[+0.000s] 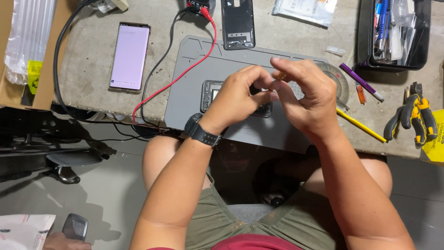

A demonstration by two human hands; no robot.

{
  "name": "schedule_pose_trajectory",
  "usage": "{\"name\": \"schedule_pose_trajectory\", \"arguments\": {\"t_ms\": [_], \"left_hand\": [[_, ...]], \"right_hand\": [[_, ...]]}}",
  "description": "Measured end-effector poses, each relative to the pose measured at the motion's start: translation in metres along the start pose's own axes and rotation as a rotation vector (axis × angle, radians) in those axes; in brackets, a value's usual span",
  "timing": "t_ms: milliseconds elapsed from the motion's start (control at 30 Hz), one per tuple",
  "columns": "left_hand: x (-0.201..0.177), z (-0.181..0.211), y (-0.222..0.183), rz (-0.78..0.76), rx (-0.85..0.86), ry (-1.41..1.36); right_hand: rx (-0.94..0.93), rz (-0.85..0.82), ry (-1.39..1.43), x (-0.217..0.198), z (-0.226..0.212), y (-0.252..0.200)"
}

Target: Repairing a smartphone by manipulating internal components and using a precision screwdriver.

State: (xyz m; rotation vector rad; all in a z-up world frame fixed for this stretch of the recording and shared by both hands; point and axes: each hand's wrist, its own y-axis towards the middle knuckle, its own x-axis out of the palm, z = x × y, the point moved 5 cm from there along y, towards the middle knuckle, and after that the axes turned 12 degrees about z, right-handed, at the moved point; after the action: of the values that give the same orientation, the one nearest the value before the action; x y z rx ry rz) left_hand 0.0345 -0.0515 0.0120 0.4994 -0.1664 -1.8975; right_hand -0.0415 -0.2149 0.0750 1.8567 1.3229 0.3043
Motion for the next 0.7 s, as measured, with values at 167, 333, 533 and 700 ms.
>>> {"name": "schedule_pose_trajectory", "arguments": {"t_ms": [167, 333, 533, 700], "left_hand": [[0.000, 0.009, 0.000, -0.040, 0.028, 0.010], [0.004, -0.008, 0.000, 0.021, 0.009, 0.023], [-0.003, 0.023, -0.001, -0.065, 0.035, -0.044], [-0.001, 0.017, 0.002, -0.044, 0.050, 0.009]], "right_hand": [[-0.014, 0.037, 0.020, 0.005, -0.004, -0.001], [0.009, 0.044, 0.038, 0.004, -0.003, -0.002], [-0.064, 0.074, -0.045, 0.002, -0.004, -0.002], [0.086, -0.094, 0.045, -0.009, 0.002, -0.007]]}}
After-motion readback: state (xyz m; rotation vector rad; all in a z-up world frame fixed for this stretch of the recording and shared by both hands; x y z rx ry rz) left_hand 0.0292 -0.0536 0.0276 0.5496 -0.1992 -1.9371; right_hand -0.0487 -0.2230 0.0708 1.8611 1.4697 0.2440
